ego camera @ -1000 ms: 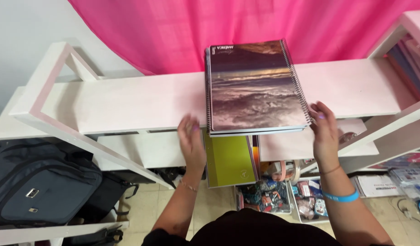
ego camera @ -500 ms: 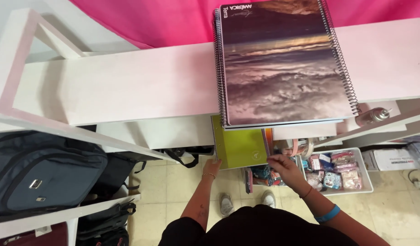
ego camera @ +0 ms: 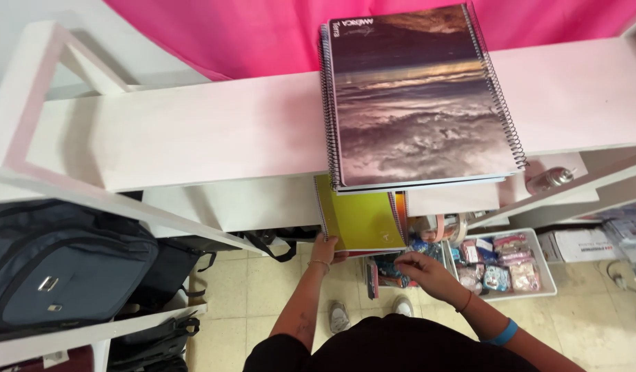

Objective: The person picks up various spiral-bound notebooks from a lower shelf and places them onto an upper shelf. They handle the notebooks one by one, stacking them in a specific order on the shelf.

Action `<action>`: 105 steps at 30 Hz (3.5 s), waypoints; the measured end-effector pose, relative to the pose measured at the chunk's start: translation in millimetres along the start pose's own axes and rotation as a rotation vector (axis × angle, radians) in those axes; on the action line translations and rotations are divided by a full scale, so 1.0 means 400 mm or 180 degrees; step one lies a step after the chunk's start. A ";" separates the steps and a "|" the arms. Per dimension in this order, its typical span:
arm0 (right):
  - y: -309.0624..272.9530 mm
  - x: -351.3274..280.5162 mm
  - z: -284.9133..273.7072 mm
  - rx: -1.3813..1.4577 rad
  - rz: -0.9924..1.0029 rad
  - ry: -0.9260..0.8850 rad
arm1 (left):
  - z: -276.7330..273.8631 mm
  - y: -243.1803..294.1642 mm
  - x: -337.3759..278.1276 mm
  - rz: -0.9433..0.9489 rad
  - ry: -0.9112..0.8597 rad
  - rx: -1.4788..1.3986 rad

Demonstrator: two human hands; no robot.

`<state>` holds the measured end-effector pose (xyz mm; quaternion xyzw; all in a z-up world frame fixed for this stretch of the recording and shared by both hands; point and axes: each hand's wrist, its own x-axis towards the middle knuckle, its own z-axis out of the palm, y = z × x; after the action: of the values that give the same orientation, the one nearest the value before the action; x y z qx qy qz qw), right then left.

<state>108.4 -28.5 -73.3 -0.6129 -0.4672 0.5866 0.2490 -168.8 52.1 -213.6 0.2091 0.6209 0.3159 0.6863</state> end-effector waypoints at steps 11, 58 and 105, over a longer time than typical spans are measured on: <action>-0.225 -0.093 0.016 -0.0934 -0.0767 -0.0870 | -0.182 0.161 -0.752 0.0424 0.1109 -0.0482; -0.588 -0.070 -0.281 -0.1045 -0.1623 0.2013 | 0.209 0.694 -0.702 0.3203 0.0373 0.1933; -0.066 -0.004 -0.051 0.1179 -0.0094 0.1165 | -0.030 -0.161 0.166 0.0254 0.1346 0.2504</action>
<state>120.8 -13.4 -46.1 -0.6459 -0.3079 0.5378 0.4458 -167.5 50.9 -306.8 0.4088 0.8119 0.1177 0.3998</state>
